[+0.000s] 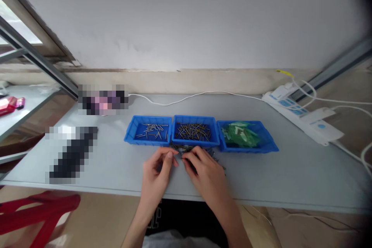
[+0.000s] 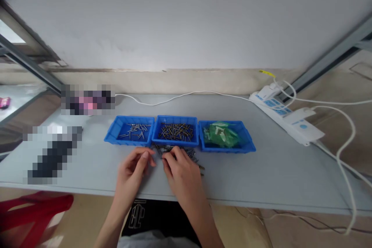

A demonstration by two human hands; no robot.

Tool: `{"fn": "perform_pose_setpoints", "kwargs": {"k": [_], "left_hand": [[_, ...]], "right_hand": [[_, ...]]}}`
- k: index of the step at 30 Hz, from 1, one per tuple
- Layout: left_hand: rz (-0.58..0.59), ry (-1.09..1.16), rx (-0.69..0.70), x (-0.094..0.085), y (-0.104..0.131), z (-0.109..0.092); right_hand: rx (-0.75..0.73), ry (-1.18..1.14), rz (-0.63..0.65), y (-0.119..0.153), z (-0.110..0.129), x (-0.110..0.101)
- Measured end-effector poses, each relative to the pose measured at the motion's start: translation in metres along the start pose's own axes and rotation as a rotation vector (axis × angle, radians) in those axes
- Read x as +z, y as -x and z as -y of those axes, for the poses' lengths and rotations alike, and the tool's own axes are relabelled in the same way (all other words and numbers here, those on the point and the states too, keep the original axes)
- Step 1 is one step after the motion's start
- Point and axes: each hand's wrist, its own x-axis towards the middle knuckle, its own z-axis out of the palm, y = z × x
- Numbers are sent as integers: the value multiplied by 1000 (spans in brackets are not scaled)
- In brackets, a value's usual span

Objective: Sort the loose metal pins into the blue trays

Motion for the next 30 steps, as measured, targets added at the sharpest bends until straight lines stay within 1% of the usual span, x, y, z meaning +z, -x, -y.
{"fn": "perform_pose_setpoints", "kwargs": {"k": [4, 9, 11, 14, 17, 20, 25, 30], "left_hand": [[-7, -9, 10, 0, -1, -2], [10, -32, 24, 0, -2, -1], [24, -51, 21, 1, -2, 0], [43, -49, 25, 1, -2, 0], [94, -38, 50, 1, -2, -1], [107, -39, 74, 1, -2, -2], [94, -51, 75, 1, -2, -1], [79, -98, 87, 2, -2, 2]], "right_hand": [[5, -49, -57, -1, -1, 1], [-18, -144, -164, -7, 0, -7], [-15, -217, -224, -10, 3, -11], [30, -387, -277, -14, 10, -13], [89, -555, -292, -15, 16, -13], [120, -639, -297, -13, 18, -11], [159, -639, -296, -11, 17, -9], [172, -582, -292, -6, 13, -6]]}}
